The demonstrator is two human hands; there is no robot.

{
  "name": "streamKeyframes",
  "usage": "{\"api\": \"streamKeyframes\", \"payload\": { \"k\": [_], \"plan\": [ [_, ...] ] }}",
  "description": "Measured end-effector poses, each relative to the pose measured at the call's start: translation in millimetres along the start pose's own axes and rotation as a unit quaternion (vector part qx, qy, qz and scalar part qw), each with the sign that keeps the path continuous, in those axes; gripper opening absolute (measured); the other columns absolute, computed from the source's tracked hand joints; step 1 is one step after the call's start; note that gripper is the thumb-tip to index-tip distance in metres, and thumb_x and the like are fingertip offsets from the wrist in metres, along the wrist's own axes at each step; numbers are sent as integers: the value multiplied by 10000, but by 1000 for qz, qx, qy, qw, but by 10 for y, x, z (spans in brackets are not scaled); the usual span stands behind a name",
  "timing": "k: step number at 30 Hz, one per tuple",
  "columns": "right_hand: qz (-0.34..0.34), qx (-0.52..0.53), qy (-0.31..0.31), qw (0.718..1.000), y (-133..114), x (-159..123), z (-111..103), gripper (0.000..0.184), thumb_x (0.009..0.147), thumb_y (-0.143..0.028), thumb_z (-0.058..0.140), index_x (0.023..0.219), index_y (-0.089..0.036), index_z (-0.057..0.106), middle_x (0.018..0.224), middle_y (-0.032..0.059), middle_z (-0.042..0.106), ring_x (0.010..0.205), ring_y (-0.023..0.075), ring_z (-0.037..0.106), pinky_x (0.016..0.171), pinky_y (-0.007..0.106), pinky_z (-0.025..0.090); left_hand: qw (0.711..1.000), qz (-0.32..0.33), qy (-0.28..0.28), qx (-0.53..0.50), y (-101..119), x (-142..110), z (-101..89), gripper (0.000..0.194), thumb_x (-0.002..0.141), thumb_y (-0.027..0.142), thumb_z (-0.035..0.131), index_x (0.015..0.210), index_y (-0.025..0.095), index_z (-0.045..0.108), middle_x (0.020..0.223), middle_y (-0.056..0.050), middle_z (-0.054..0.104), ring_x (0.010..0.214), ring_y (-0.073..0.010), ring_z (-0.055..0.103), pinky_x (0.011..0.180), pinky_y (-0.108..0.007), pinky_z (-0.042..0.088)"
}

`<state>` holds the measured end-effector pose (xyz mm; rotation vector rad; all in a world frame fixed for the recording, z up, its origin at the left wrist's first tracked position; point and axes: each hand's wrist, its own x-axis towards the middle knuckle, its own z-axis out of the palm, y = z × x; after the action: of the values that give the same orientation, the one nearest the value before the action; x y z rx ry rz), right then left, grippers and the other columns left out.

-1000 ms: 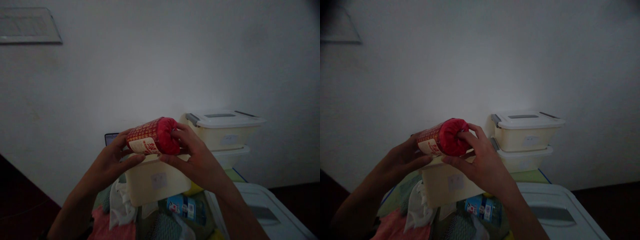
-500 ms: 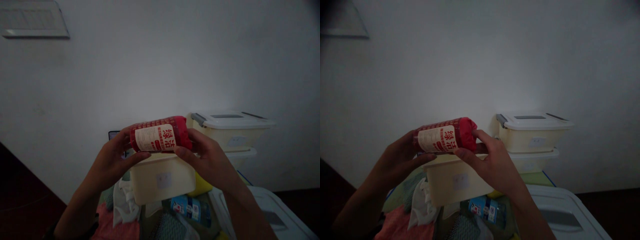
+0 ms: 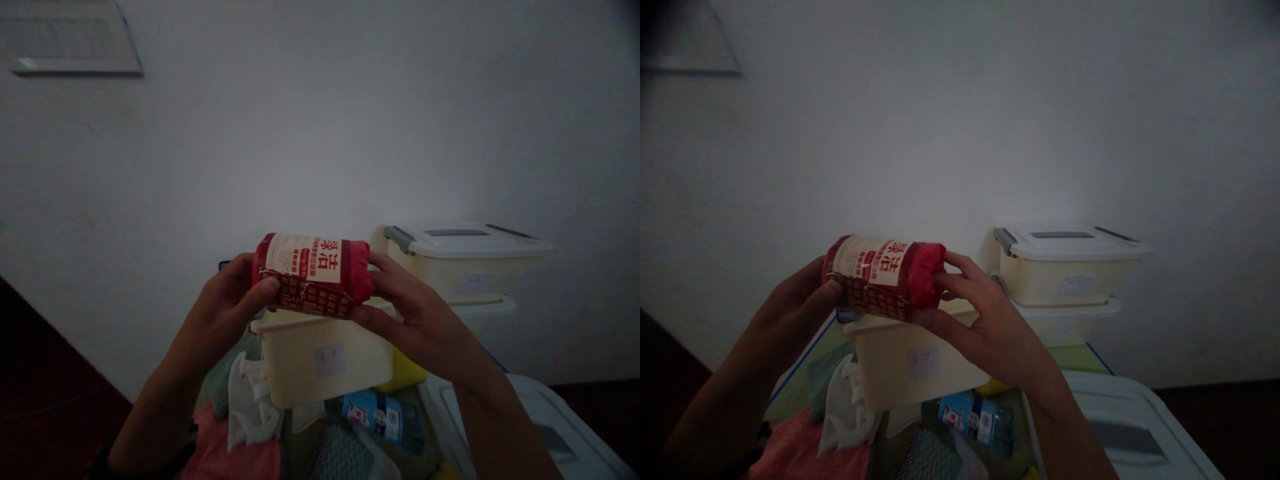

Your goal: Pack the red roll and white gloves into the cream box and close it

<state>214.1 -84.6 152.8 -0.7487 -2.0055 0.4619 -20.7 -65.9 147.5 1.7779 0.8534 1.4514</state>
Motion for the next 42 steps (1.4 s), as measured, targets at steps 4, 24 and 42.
{"api": "streamKeyframes", "payload": {
  "k": [4,24,42],
  "plan": [
    [2,17,-8,1000,33,-13,-14,315,845,-346,615,1151,-274,639,1386,55,443,1224,225,488,995,367,477,1000,-2,-6,-21,14,11,24,471,592,234,814,1011,235,597,951,-30,736,867,-234,701,777,-341,596],
    [47,60,-5,997,46,27,42,385,868,-325,591,1231,-210,531,1199,76,636,1013,186,642,889,326,541,999,-32,39,-21,-18,10,156,348,610,263,824,849,193,581,831,-24,740,767,-197,704,720,-321,600],
    [87,85,46,992,34,2,157,453,724,-335,752,1062,-250,464,1005,11,669,734,115,645,600,225,547,997,17,-81,-8,-66,-5,24,755,593,132,821,1220,319,446,1210,-51,593,1022,-228,649,725,-224,603]
  ]
}}
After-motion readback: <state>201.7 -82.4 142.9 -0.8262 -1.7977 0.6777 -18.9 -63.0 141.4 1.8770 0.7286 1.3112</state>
